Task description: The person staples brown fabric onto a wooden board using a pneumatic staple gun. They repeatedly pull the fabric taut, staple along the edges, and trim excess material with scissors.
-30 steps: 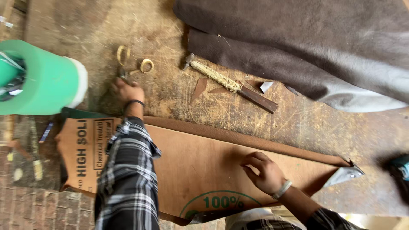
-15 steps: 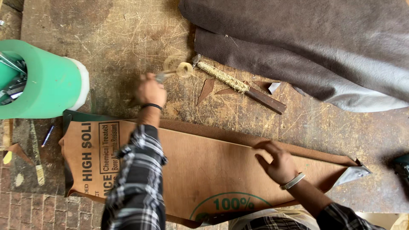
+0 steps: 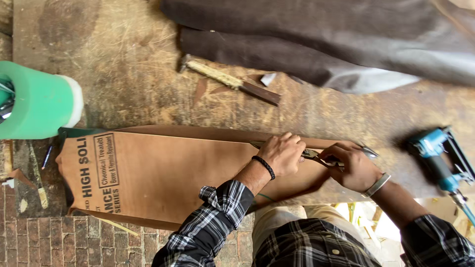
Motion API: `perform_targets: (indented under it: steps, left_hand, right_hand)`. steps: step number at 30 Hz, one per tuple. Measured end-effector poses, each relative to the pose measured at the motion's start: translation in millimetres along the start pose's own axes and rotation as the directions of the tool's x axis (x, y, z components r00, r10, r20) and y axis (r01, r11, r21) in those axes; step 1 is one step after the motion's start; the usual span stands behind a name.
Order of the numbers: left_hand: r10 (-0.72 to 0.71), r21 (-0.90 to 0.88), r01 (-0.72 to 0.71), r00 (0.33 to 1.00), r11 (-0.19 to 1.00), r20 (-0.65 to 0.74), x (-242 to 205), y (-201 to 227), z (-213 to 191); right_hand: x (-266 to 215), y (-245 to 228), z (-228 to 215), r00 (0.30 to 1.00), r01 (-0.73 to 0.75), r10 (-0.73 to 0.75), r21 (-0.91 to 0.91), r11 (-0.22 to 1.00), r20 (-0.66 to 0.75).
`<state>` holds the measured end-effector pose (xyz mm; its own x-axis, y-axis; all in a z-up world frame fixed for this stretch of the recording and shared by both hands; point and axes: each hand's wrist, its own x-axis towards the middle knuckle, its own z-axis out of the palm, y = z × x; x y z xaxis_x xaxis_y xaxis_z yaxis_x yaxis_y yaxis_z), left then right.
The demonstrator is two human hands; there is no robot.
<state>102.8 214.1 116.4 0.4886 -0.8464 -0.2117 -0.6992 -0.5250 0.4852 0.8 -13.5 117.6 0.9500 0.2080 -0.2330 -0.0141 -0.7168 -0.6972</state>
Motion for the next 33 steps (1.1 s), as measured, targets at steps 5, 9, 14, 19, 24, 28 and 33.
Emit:
perform_targets:
  steps: [5,9,14,19,24,28,33]
  left_hand:
    - [0.053,0.026,-0.055,0.996,0.998,0.074,37.6,86.3,20.5]
    - [0.042,0.089,-0.063,0.975,0.994,0.219,68.3,153.1,47.7]
    - [-0.139,-0.186,0.14,0.99,0.973,0.021,91.5,172.6,77.0]
    - [-0.306,-0.225,0.267,0.939,0.937,-0.159,130.3,153.6,100.2]
    - [-0.428,-0.072,0.424,0.901,0.903,-0.064,155.9,149.4,126.9]
    - [-0.353,-0.007,0.355,0.93,0.935,-0.097,158.7,144.6,141.5]
    - [-0.19,-0.101,0.176,0.969,0.979,-0.157,154.5,151.6,138.7]
  right_hand:
    - [-77.5,62.5,-22.2,0.988,-0.151,0.149,0.08,0.985,0.032]
    - [-135.9,114.8,-28.6,0.957,-0.127,0.188,-0.267,0.955,0.219]
    - [-208.6,183.8,-43.4,1.0,-0.023,0.021,-0.34,0.94,-0.008]
    - [-242.7,239.7,-85.6,0.985,-0.167,0.168,-0.526,0.834,-0.047]
    - [-214.4,254.9,-114.9,0.977,-0.154,0.215,-0.727,0.669,-0.009]
    - [-177.6,254.5,-127.0,0.926,-0.123,0.347,-0.755,0.644,0.145]
    - [-150.8,250.0,-129.4,0.947,0.021,0.242,-0.79,0.612,0.213]
